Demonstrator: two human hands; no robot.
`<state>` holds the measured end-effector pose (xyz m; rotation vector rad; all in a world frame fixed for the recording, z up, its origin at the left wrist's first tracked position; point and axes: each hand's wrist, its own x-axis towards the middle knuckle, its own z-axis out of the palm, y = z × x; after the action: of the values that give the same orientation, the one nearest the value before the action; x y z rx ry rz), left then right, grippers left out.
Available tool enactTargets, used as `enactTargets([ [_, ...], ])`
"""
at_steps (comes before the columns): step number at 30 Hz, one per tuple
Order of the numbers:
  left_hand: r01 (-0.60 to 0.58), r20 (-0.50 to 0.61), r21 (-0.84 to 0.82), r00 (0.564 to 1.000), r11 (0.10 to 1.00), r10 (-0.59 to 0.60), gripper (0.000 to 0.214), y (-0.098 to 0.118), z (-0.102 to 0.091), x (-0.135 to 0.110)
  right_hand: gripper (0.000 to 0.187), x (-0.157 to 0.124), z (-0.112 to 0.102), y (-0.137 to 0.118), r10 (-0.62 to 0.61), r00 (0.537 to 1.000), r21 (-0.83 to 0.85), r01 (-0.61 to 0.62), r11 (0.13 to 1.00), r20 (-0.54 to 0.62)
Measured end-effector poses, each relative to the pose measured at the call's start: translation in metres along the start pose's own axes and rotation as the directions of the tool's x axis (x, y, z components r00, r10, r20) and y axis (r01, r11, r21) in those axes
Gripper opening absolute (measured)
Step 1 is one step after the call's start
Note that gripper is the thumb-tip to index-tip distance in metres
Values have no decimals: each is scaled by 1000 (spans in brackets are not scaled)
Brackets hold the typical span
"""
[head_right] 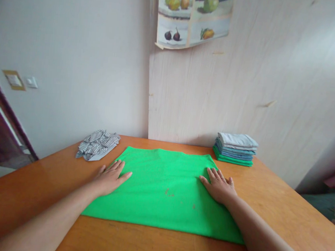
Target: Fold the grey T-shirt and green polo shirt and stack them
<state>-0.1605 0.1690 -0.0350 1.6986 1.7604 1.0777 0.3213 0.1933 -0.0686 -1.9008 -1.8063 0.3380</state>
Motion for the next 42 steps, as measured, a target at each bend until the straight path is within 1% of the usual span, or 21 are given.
enactTargets([
  [2, -14, 1, 57, 1000, 998, 14, 60, 0, -3, -3, 65, -2, 0, 1, -3, 1000, -42, 2, 999, -4],
  [4, -33, 52, 212, 998, 977, 23, 72, 3, -6, -3, 68, -3, -3, -3, 0, 1000, -130, 3, 992, 29],
  [5, -49, 97, 332, 995, 942, 18, 81, 6, -6, -2, 69, -3, -5, -7, 7, 999, -188, 2, 982, 51],
  [7, -94, 181, 570, 983, 816, -14, 94, 14, -7, -3, 73, -7, -12, -17, 27, 995, -303, 4, 953, 98],
  [9, -143, 222, 698, 975, 702, -22, 96, 26, -9, -9, 77, -16, -20, -28, 36, 992, -372, 13, 928, 124],
  [11, -186, 237, 728, 971, 660, 13, 93, 37, -11, -20, 78, -29, -28, -34, 9, 991, -398, 44, 917, 130],
  [14, -236, 260, 723, 964, 649, 60, 89, 44, -15, -42, 77, -57, -33, -35, -80, 990, -414, 120, 902, 114],
  [16, -255, 275, 720, 959, 645, 72, 88, 39, -16, -55, 77, -76, -30, -30, -134, 985, -424, 169, 890, 113],
  [18, -273, 296, 716, 952, 642, 75, 87, 28, -16, -64, 76, -91, -26, -25, -151, 982, -421, 187, 888, 118],
  [20, -280, 308, 713, 949, 643, 73, 85, 18, -15, -67, 77, -98, -23, -22, -144, 982, -384, 181, 905, 122],
  [22, -284, 312, 711, 947, 643, 74, 85, 12, -16, -67, 77, -98, -27, -21, -138, 984, -297, 165, 941, 110],
  [24, -287, 317, 709, 946, 644, 73, 84, 12, -17, -64, 73, -96, -39, -21, -137, 989, -166, 144, 975, 53],
  [27, -282, 316, 705, 946, 651, 67, 82, 18, -19, -61, 58, -98, -67, -16, -119, 989, 20, 121, 992, -82],
  [28, -284, 308, 703, 948, 652, 81, 81, 22, -19, -61, 53, -102, -76, -13, -118, 988, 49, 123, 991, -103],
  [30, -323, 304, 683, 941, 655, 147, 77, 32, -15, -61, 43, -113, -93, -7, -126, 985, 47, 132, 990, -117],
  [32, -416, 339, 625, 907, 661, 250, 73, 46, -7, -64, 34, -129, -104, -2, -139, 984, 6, 140, 990, -114],
  [35, -561, 438, 462, 818, 687, 373, 63, 76, 15, -72, 29, -157, -108, 3, -183, 981, -27, 181, 983, -58],
  [37, -613, 500, 358, 763, 704, 409, 57, 98, 32, -81, 31, -173, -108, 2, -222, 975, -62, 222, 973, 7],
  [39, -667, 552, 258, 695, 699, 460, 52, 120, 52, -91, 33, -185, -107, 1, -260, 964, -135, 265, 955, 57],
  [42, -720, 618, 178, 612, 671, 493, 47, 149, 84, -106, 31, -192, -106, -1, -290, 954, -243, 299, 923, 72],
])
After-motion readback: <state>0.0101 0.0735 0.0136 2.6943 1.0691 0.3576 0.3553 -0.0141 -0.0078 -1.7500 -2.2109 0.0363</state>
